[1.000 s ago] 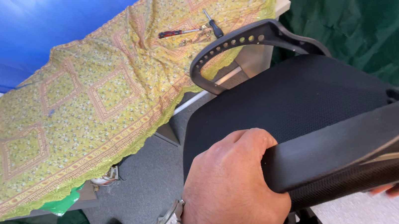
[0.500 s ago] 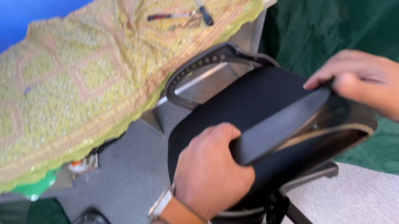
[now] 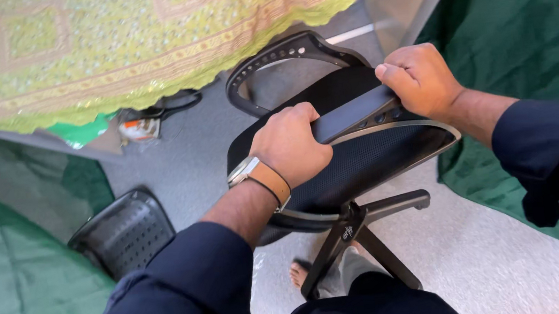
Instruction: The person uses a screwdriver to tighten screws on the underside of an office chair, securing the armrests and a footrest bracket. They then flip the chair upright and attach a plastic footrest tray to the front.
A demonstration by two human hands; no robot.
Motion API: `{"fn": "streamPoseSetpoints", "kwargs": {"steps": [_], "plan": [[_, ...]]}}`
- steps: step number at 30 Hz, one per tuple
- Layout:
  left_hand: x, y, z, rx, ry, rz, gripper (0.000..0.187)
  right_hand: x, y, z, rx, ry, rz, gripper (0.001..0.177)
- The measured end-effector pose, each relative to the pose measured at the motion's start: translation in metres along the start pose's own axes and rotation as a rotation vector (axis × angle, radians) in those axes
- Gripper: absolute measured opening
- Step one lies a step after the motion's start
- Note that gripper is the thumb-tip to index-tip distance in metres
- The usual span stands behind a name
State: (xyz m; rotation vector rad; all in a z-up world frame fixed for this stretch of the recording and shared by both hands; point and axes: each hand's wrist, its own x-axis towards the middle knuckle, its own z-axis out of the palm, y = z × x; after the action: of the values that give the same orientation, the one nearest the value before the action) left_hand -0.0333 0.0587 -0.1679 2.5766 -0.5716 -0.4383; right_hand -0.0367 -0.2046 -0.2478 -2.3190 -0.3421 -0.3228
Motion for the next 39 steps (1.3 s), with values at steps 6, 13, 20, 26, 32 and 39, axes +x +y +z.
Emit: {"fn": "streamPoseSetpoints", "kwargs": {"steps": [6, 13, 20, 26, 32, 39], "plan": [[0.005, -0.045, 0.023, 0.049, 0.013, -0.003, 0.028, 0.008, 0.023, 0.053, -0.04, 0.018, -0.097, 0.043], [0.016, -0.072, 0.055, 0.081, 0.064, 0.039, 0.022, 0.013, 0.038, 0.072, -0.125, -0.049, -0.213, 0.041], [0.004, -0.077, 0.093, 0.006, 0.146, 0.126, 0.03, -0.008, 0.046, 0.072, -0.206, -0.155, -0.232, 0.039], [-0.012, -0.069, 0.101, 0.009, 0.122, 0.132, 0.035, -0.019, 0.021, 0.053, -0.315, -0.316, -0.334, 0.043], [-0.047, -0.052, 0.123, -0.041, 0.113, 0.207, 0.028, -0.056, -0.003, 0.033, -0.334, -0.547, -0.296, 0.042], [-0.089, -0.059, 0.153, -0.05, 0.033, 0.357, 0.036, -0.129, -0.03, 0.042, -0.541, -0.576, -0.172, 0.049]]}}
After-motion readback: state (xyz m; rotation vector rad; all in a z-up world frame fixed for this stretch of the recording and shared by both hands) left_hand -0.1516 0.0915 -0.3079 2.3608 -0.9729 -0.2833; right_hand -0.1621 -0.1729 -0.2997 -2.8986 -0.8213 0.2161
